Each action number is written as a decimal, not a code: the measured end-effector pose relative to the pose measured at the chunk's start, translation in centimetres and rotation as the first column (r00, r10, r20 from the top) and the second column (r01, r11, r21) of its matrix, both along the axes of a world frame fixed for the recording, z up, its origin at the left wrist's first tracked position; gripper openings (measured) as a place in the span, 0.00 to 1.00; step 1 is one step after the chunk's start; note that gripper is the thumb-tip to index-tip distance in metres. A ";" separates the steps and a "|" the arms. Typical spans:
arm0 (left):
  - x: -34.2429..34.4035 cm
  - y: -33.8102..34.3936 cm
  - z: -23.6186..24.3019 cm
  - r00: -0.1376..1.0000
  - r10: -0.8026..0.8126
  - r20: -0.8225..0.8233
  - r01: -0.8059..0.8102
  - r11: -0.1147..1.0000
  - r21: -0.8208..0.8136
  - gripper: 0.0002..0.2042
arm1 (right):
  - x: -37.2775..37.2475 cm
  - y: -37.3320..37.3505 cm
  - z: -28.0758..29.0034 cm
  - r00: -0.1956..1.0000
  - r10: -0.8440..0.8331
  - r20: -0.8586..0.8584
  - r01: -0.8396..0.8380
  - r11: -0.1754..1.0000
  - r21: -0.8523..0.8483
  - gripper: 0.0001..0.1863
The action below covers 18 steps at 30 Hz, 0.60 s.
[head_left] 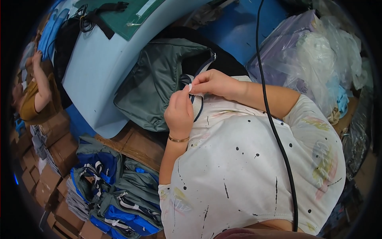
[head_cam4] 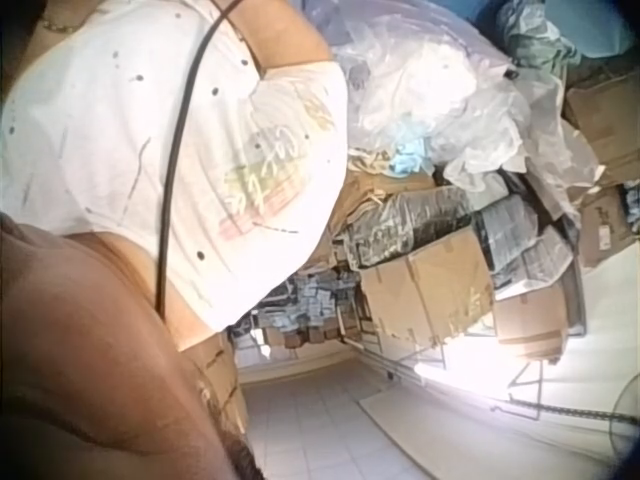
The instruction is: Inspecting and finishing manufactured bags by cutting loose threads and checking straps.
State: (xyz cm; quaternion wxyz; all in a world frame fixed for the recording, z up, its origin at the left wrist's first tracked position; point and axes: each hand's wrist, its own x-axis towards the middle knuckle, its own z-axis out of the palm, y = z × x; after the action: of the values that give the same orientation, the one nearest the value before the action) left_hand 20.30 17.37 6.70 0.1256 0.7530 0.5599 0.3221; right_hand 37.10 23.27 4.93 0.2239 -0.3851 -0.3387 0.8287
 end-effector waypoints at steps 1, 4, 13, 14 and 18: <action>0.1 -0.1 0.2 1.000 0.003 0.000 -0.003 1.000 0.000 0.14 | 0.1 0.0 0.0 1.000 0.003 0.000 -0.003 1.000 0.000 0.08; 0.3 -0.3 0.6 1.000 -0.020 -0.006 0.020 0.999 -0.026 0.13 | 0.5 -0.1 -0.1 0.999 0.030 0.016 -0.030 0.998 -0.052 0.08; 0.1 -0.5 0.6 0.992 -0.089 -0.090 0.096 0.993 0.071 0.10 | 1.2 -0.9 0.9 1.000 0.009 -0.024 -0.011 0.996 -0.091 0.07; 0.1 -0.7 0.7 0.987 -0.112 -0.115 0.114 0.993 0.019 0.13 | 1.3 -0.9 0.7 1.000 0.012 -0.027 -0.015 0.995 -0.101 0.07; 0.1 -0.9 1.0 0.978 -0.120 -0.172 0.121 0.993 -0.004 0.15 | 1.0 -0.9 0.5 0.999 -0.015 -0.031 0.008 0.979 -0.205 0.07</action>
State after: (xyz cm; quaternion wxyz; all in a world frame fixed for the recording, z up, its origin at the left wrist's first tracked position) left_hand 20.39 16.46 7.70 0.0937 0.8110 0.5208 0.2496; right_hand 38.07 22.41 5.45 0.1934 -0.3945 -0.2457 0.8640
